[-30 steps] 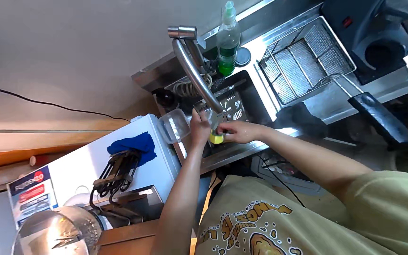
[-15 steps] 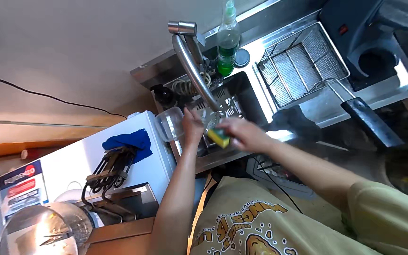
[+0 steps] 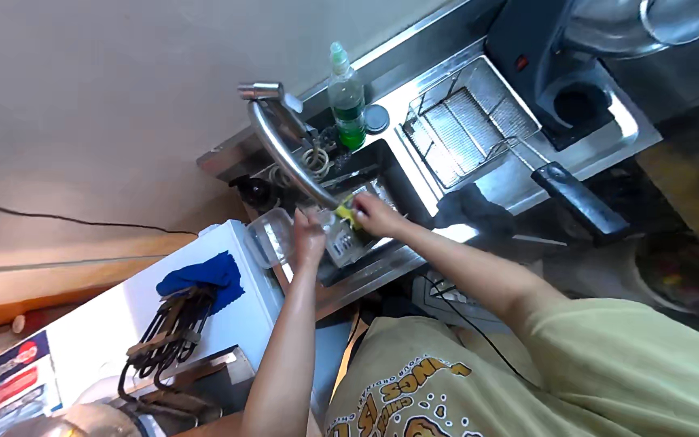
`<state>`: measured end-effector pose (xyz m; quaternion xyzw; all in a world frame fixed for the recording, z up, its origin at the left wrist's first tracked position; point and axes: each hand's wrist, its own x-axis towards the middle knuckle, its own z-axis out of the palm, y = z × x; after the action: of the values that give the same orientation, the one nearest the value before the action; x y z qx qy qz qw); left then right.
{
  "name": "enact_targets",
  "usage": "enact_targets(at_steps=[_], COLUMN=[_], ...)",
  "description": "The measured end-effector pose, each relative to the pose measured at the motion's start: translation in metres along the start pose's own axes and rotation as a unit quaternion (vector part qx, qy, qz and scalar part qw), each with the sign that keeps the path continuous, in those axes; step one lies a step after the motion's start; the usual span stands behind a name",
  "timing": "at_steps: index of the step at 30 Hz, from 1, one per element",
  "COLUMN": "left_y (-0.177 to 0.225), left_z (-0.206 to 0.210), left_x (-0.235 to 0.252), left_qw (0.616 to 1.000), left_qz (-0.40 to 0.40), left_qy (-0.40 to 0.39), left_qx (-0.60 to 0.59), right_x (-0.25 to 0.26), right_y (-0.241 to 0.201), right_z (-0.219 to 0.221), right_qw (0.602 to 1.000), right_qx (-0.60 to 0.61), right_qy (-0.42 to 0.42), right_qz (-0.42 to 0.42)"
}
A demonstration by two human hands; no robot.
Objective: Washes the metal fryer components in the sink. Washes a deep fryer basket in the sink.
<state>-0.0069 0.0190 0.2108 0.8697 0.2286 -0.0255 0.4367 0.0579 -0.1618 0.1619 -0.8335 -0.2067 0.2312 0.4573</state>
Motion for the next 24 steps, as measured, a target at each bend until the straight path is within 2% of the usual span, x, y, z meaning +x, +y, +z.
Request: enact_targets(at_steps=[2, 3, 5, 6, 9, 12, 14, 16, 19, 21, 24], left_y=[0.000, -0.004, -0.020, -0.027, -0.055, -0.077, -0.093, -0.109, -0.127, -0.128, -0.123], left_z=[0.008, 0.014, 0.030, 0.038, 0.060, 0.078, 0.086, 0.091, 0.093, 0.094, 0.097], left_x=[0.002, 0.004, 0.007, 0.008, 0.012, 0.012, 0.016, 0.018, 0.023, 0.026, 0.031], left_qw=[0.999, 0.997, 0.990, 0.985, 0.960, 0.931, 0.909, 0.888, 0.869, 0.858, 0.839], left_qz=[-0.048, -0.079, -0.135, -0.164, -0.247, -0.316, -0.355, -0.386, -0.416, -0.431, -0.452], left_qy=[-0.005, -0.003, -0.004, -0.012, -0.049, -0.043, -0.029, -0.016, 0.000, 0.003, 0.011], left_qx=[0.009, 0.004, -0.026, -0.051, -0.120, -0.179, -0.217, -0.251, -0.269, -0.281, -0.302], right_x=[0.004, 0.004, 0.004, 0.002, -0.015, -0.057, -0.091, -0.133, -0.198, -0.228, -0.235], right_y=[0.003, 0.002, -0.003, -0.003, 0.000, 0.003, -0.008, -0.026, -0.044, -0.040, -0.012], right_z=[0.004, 0.002, -0.012, -0.023, -0.062, -0.098, -0.125, -0.160, -0.217, -0.241, -0.238], right_qw=[0.992, 0.986, 0.980, 0.981, 0.987, 0.992, 0.993, 0.978, 0.928, 0.902, 0.900], right_qx=[0.070, 0.095, 0.117, 0.125, 0.122, 0.093, 0.025, -0.066, -0.200, -0.249, -0.227], right_qy=[-0.064, -0.104, -0.154, -0.151, -0.089, 0.005, 0.083, 0.171, 0.269, 0.272, 0.183], right_qz=[-0.086, -0.091, -0.045, -0.014, 0.060, 0.081, 0.082, 0.098, 0.162, 0.225, 0.324])
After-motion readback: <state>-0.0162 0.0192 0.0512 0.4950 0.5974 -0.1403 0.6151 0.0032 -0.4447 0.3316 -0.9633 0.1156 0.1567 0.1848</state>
